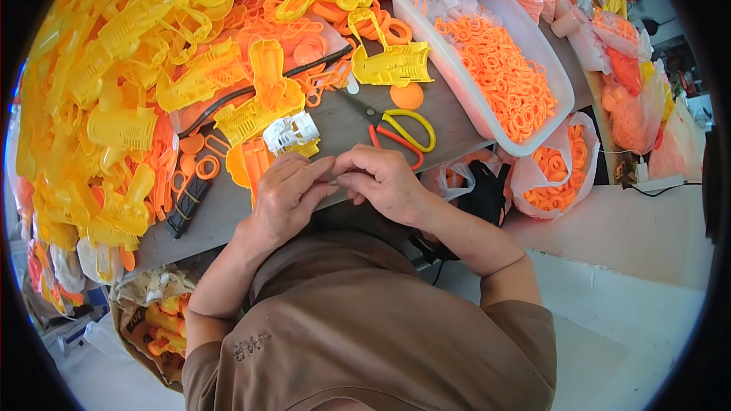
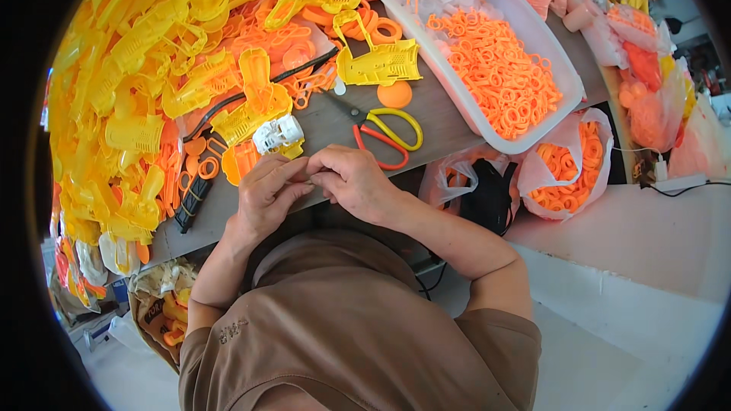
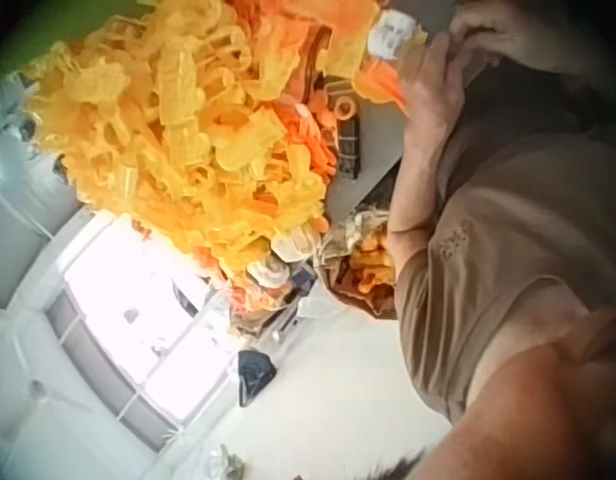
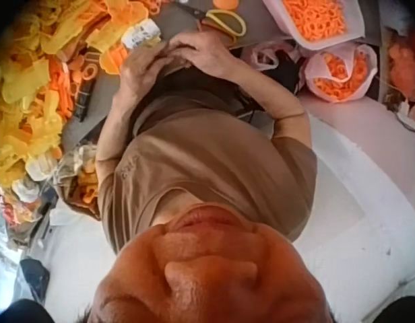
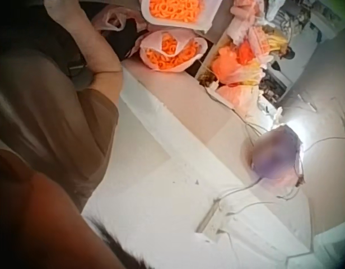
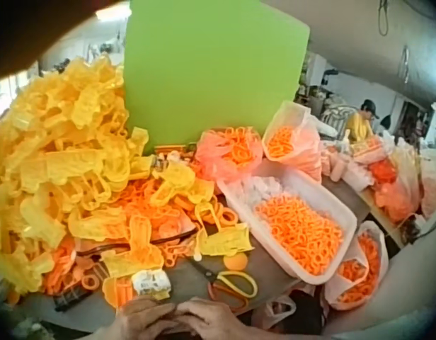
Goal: Assembling the internal and external components of a yellow plastic toy gun.
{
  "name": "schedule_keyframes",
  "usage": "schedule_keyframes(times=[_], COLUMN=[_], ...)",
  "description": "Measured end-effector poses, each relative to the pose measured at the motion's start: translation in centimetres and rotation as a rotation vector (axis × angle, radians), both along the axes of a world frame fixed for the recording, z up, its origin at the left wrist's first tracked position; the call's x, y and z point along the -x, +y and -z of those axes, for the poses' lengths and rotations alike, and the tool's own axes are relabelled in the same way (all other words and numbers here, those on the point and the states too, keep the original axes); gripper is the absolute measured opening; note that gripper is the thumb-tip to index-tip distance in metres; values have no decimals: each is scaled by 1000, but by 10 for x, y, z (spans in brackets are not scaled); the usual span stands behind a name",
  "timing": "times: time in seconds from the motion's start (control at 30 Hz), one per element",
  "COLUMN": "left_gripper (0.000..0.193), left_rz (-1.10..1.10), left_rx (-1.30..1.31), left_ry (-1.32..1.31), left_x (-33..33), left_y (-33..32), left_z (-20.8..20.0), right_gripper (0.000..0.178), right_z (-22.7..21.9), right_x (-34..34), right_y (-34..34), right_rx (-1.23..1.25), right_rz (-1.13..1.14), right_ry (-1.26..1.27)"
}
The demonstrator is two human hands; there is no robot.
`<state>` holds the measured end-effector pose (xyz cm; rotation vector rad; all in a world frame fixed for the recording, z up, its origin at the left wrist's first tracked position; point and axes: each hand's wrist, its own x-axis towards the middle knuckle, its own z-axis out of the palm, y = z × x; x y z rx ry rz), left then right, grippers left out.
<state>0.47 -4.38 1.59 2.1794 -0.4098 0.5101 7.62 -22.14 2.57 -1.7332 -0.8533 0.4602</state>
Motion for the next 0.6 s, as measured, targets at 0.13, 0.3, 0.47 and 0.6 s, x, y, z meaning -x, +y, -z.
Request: schedule_keyframes(times=[0.13, 0.3, 0.47, 0.6], left_gripper=[24, 13, 11, 12], left_rz=[-35, -74, -56, -37], left_rx=[24, 172, 216, 243], left_ry=[56, 163, 178, 202], left_x=[-7, -4, -7, -6], left_y=[0, -1, -3, -1], left_z=[-1, 3, -3, 0], right_gripper=[10, 13, 28, 40], right_z=[-30, -80, -26, -6], right_x=[-29, -174, -326, -334], right_y=[-3, -19, -69, -43], right_rx=[-9, -11, 437, 749], right_rz=[-68, 291, 404, 578], right_ry=[542, -18, -898, -495])
